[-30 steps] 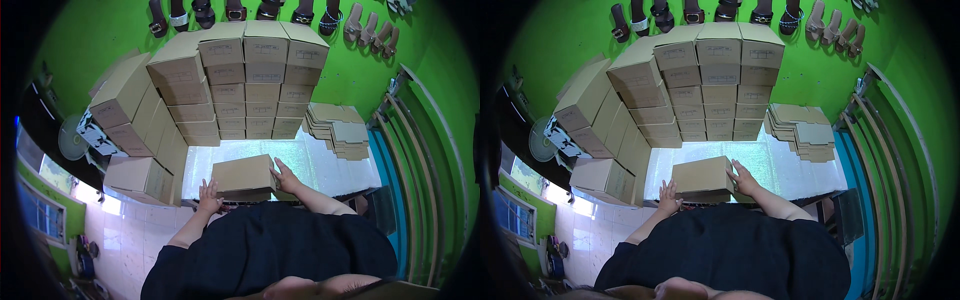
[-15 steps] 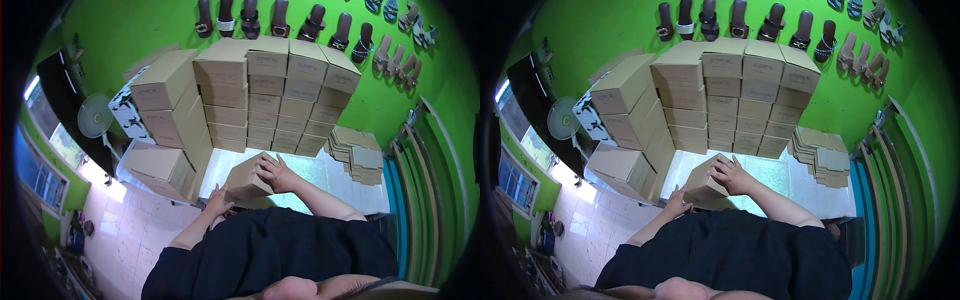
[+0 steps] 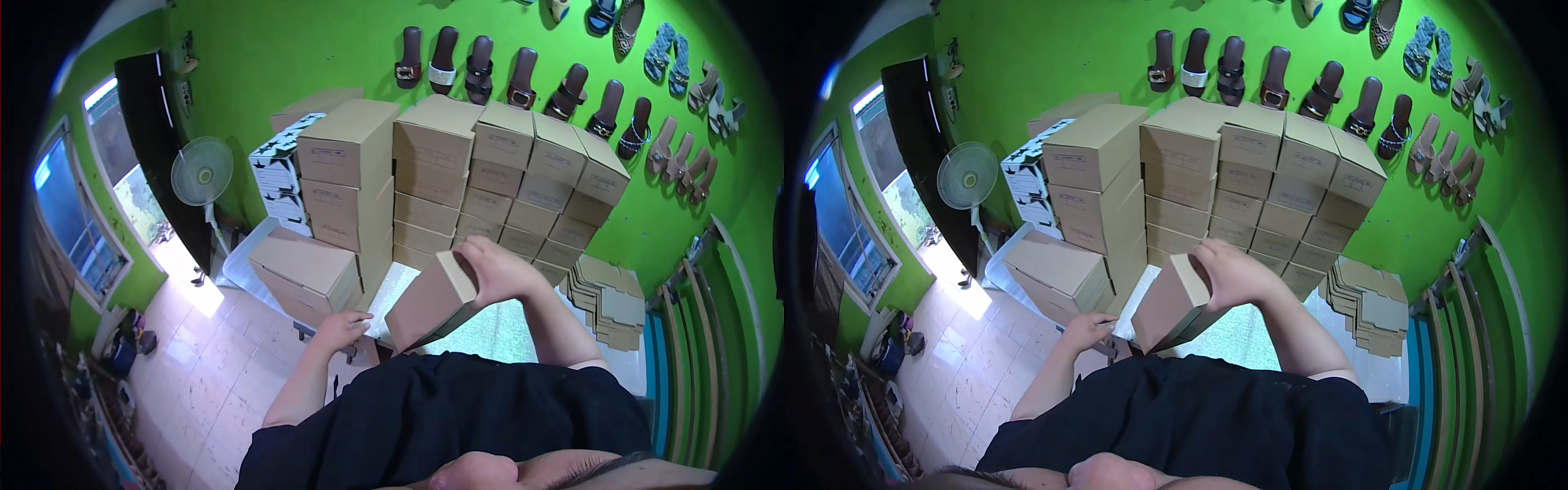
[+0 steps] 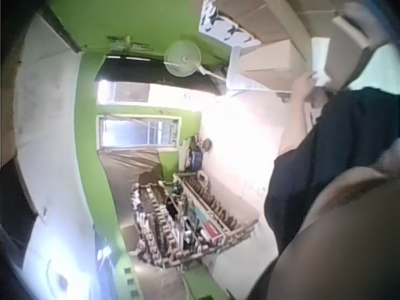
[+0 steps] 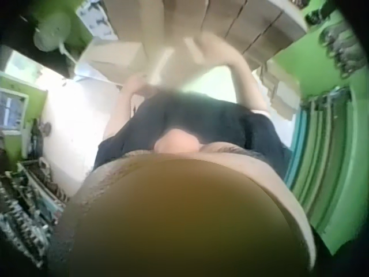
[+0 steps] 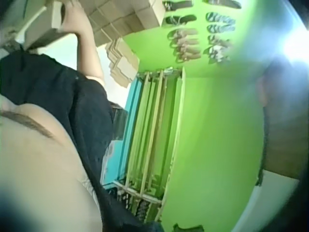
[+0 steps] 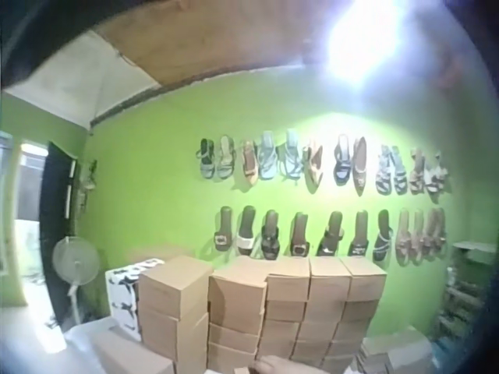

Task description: Folding flat cardboard into shoe boxes and stacking them on a workbench.

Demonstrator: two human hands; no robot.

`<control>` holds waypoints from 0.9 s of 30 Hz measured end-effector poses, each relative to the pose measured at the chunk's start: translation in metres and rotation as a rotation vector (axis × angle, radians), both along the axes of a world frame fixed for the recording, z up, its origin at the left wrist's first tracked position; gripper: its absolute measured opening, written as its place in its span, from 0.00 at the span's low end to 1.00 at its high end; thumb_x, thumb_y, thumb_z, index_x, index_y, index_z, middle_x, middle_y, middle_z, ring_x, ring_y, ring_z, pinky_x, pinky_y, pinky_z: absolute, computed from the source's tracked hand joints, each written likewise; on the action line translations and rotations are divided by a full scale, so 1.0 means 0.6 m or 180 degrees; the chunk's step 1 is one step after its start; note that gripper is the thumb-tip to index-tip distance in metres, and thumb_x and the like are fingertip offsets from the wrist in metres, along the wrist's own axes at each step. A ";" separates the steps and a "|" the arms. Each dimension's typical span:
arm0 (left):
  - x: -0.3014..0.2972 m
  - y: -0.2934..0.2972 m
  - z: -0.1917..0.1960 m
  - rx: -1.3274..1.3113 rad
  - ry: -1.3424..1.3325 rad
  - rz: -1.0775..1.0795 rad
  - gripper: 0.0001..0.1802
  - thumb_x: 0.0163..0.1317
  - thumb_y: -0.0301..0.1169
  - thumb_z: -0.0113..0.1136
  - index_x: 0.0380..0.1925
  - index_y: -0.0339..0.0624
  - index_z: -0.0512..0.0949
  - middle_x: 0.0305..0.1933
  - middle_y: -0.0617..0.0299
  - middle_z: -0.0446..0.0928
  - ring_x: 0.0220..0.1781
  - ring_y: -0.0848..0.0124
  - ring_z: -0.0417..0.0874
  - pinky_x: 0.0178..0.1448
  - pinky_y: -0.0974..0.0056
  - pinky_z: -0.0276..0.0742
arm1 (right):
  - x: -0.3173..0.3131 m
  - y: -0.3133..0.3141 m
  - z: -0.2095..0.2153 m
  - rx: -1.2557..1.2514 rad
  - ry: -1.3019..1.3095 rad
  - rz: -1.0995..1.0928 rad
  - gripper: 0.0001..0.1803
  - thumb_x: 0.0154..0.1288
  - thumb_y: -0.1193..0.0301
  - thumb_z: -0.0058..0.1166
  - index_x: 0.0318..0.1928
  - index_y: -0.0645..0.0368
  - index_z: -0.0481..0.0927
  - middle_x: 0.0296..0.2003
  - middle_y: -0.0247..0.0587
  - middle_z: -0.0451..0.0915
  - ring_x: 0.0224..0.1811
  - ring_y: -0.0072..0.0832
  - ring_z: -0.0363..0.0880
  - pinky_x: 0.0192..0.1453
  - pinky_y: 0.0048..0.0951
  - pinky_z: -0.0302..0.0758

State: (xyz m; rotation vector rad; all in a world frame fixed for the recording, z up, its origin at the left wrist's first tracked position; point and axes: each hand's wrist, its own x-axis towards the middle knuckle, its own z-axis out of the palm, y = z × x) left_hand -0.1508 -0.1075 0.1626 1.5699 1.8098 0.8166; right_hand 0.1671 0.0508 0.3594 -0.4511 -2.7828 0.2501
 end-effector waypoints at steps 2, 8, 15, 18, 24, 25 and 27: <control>-0.045 -0.019 -0.002 0.0207 -0.0210 0.0186 0.16 0.64 0.36 0.62 0.49 0.44 0.84 0.38 0.58 0.85 0.40 0.72 0.85 0.50 0.66 0.78 | -0.007 -0.018 0.049 0.0084 0.0252 0.0131 0.47 0.33 0.61 0.72 0.58 0.66 0.70 0.47 0.54 0.74 0.55 0.50 0.74 0.61 0.40 0.73; -0.162 -0.075 0.010 0.2373 -0.1091 0.1664 0.10 0.70 0.28 0.56 0.42 0.34 0.84 0.38 0.62 0.83 0.42 0.73 0.82 0.51 0.68 0.76 | -0.065 -0.069 0.133 0.0059 0.1304 0.0672 0.50 0.31 0.63 0.73 0.60 0.65 0.68 0.52 0.54 0.72 0.59 0.50 0.72 0.64 0.41 0.70; -0.215 -0.089 0.013 0.3317 -0.2240 0.1874 0.47 0.70 0.63 0.46 0.74 0.37 0.51 0.74 0.52 0.59 0.75 0.63 0.60 0.77 0.58 0.51 | -0.261 -0.071 -0.041 0.0734 0.2133 0.1202 0.59 0.31 0.62 0.79 0.67 0.57 0.59 0.61 0.54 0.66 0.67 0.52 0.64 0.73 0.58 0.58; -0.234 -0.081 -0.008 0.3700 -0.0768 0.1275 0.50 0.73 0.54 0.47 0.77 0.41 0.31 0.82 0.49 0.38 0.83 0.57 0.43 0.81 0.55 0.39 | -0.338 -0.063 -0.158 0.1157 0.2156 0.1329 0.60 0.27 0.66 0.76 0.67 0.60 0.60 0.62 0.51 0.66 0.68 0.49 0.64 0.75 0.62 0.54; -0.250 -0.062 -0.021 0.1940 0.0283 0.1977 0.54 0.65 0.35 0.61 0.77 0.41 0.32 0.82 0.45 0.30 0.83 0.52 0.38 0.82 0.54 0.37 | -0.396 -0.063 -0.255 0.1210 0.1700 0.1256 0.51 0.40 0.64 0.73 0.69 0.28 0.66 0.69 0.47 0.59 0.74 0.48 0.56 0.76 0.66 0.48; -0.257 -0.059 -0.027 0.1895 0.0351 0.1870 0.54 0.65 0.37 0.61 0.77 0.41 0.32 0.82 0.45 0.29 0.83 0.51 0.37 0.82 0.54 0.37 | -0.402 -0.064 -0.260 0.1245 0.1581 0.1129 0.50 0.42 0.64 0.72 0.70 0.27 0.65 0.70 0.46 0.58 0.75 0.48 0.55 0.76 0.67 0.47; -0.267 -0.049 -0.035 0.1994 0.0192 0.1785 0.56 0.65 0.41 0.61 0.77 0.41 0.30 0.82 0.45 0.30 0.83 0.51 0.37 0.82 0.54 0.36 | -0.407 -0.061 -0.263 0.1243 0.1535 0.1080 0.49 0.44 0.62 0.72 0.70 0.27 0.65 0.71 0.46 0.57 0.76 0.48 0.53 0.76 0.68 0.47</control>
